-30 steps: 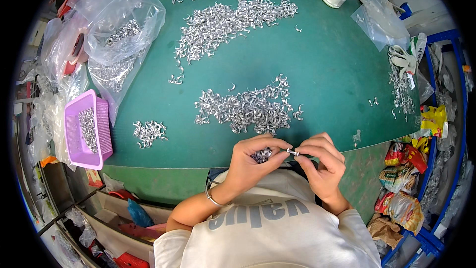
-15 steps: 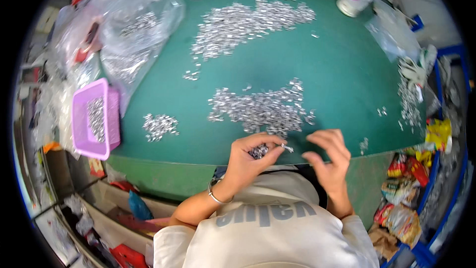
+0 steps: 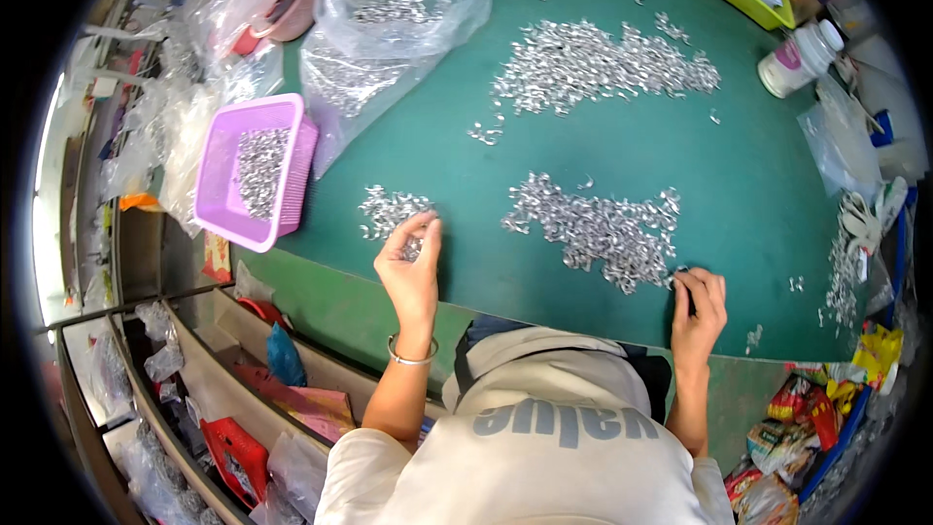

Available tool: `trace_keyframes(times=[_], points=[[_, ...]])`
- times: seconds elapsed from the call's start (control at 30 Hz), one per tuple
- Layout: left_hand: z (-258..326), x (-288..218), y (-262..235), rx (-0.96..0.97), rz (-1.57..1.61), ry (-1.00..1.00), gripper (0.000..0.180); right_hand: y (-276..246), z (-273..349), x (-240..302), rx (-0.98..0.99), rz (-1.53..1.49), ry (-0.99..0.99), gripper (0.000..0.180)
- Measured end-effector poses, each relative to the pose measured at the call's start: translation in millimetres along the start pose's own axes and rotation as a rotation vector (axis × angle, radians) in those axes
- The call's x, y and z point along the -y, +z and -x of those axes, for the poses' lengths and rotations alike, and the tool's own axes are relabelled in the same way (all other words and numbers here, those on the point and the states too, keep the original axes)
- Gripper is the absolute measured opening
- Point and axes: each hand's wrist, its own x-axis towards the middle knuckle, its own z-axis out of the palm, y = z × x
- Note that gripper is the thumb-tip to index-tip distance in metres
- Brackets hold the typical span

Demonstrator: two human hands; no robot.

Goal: The person sorts small metal curved parts by hand from a large pile on a green table into smaller grouped piles.

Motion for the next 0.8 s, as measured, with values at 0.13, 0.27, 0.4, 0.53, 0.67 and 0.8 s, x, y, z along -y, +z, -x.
trace_keyframes(times=[0.13, 0.27, 0.4, 0.53, 0.67, 0.8], points=[[20.1, -10.2, 27.2, 0.557, 0.917, -0.834, 0.031, -10.0, -2.4, -3.0, -0.095, -0.097, 0.134, 0.01], [44.7, -21.0, 62.0, 0.841, 1.01, -1.112, 0.03, -16.9, -5.9, 3.6, 0.015, 0.086, 0.09, 0.019], [62.4, -29.3, 86.8, 1.0, 0.764, -1.059, 0.024, -9.6, 8.6, -10.3, 0.044, 0.111, 0.05, 0.019], [66.4, -38.2, 96.4, 1.019, 0.631, -0.996, 0.02, -16.3, 5.8, -8.0, -0.013, 0.058, 0.074, 0.019], [68.1, -35.2, 99.9, 1.001, 0.607, -0.993, 0.02, -14.0, 7.4, -7.4, 0.047, 0.112, 0.063, 0.017], [69.8, -29.8, 101.9, 1.025, 0.553, -0.936, 0.018, -16.9, 8.1, -9.3, 0.003, 0.019, 0.059, 0.012]])
